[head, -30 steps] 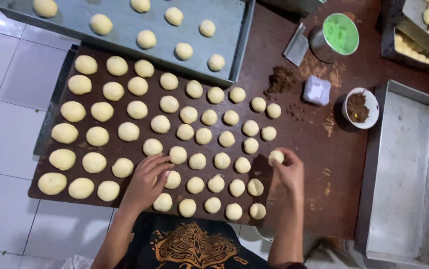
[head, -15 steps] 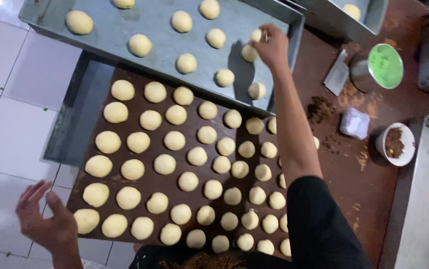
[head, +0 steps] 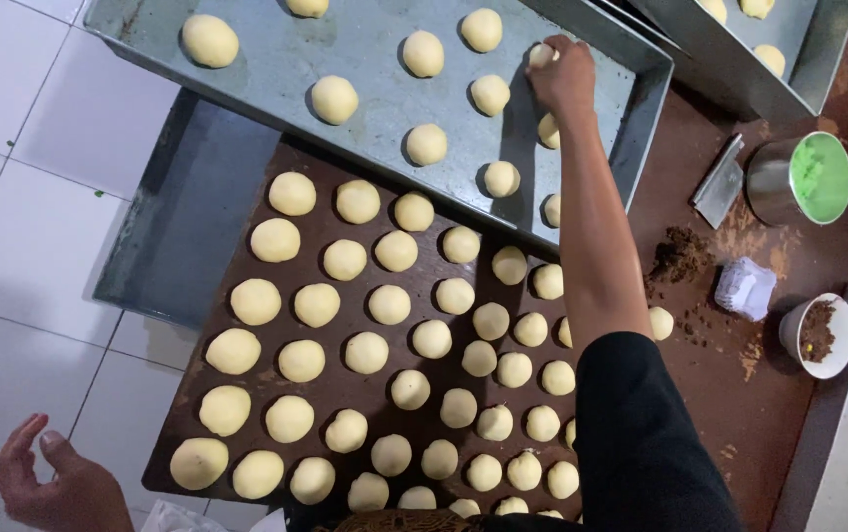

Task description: Preparing small portions of dough, adding filling, and arranging them onto baking trays.

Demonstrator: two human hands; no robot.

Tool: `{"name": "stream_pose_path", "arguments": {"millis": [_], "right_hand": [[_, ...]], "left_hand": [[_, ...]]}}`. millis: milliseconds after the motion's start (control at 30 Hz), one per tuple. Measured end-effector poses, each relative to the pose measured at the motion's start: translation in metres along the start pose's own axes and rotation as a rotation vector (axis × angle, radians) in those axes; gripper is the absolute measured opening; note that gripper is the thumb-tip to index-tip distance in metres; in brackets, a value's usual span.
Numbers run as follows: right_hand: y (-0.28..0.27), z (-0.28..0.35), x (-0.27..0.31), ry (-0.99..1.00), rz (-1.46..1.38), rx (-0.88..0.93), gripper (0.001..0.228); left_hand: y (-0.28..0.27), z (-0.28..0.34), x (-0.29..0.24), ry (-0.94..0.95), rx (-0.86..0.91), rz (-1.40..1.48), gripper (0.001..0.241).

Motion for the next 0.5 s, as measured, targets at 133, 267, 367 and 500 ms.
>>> {"name": "stream_pose_path", "arguments": {"millis": [133,267,367,500], "right_hand": [[-0.009,0.000,0.021,0.085,0.128,-0.051,0.070],[-0.008,-0.014,0.072,-0.131,0.115,-0.184,0.053],[0.009,-0.029,0.107,-0.397,-0.039,-0.052,0.059],[0.044,-0.062,0.099,-0.209,-0.097,0.126,0.050]], "left_hand": [[0.014,0.004,0.026,-0.066,0.019,0.047,0.021],[0.026,0.007,0.025,-0.198,0.012,0.252,0.027],[0.028,0.007,0.017,-0.301,-0.008,0.418,0.027],[0.030,0.008,-0.005,-0.424,0.089,0.434,0.032]]}}
Point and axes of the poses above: each hand's wrist, its own z-axis away from the middle knuckle, its own y-axis out of the palm, x = y × z, the point moved 6 cm from there along -z, towards the middle knuckle, and after that the axes turned 10 degrees about x, right-handed, at the moved point
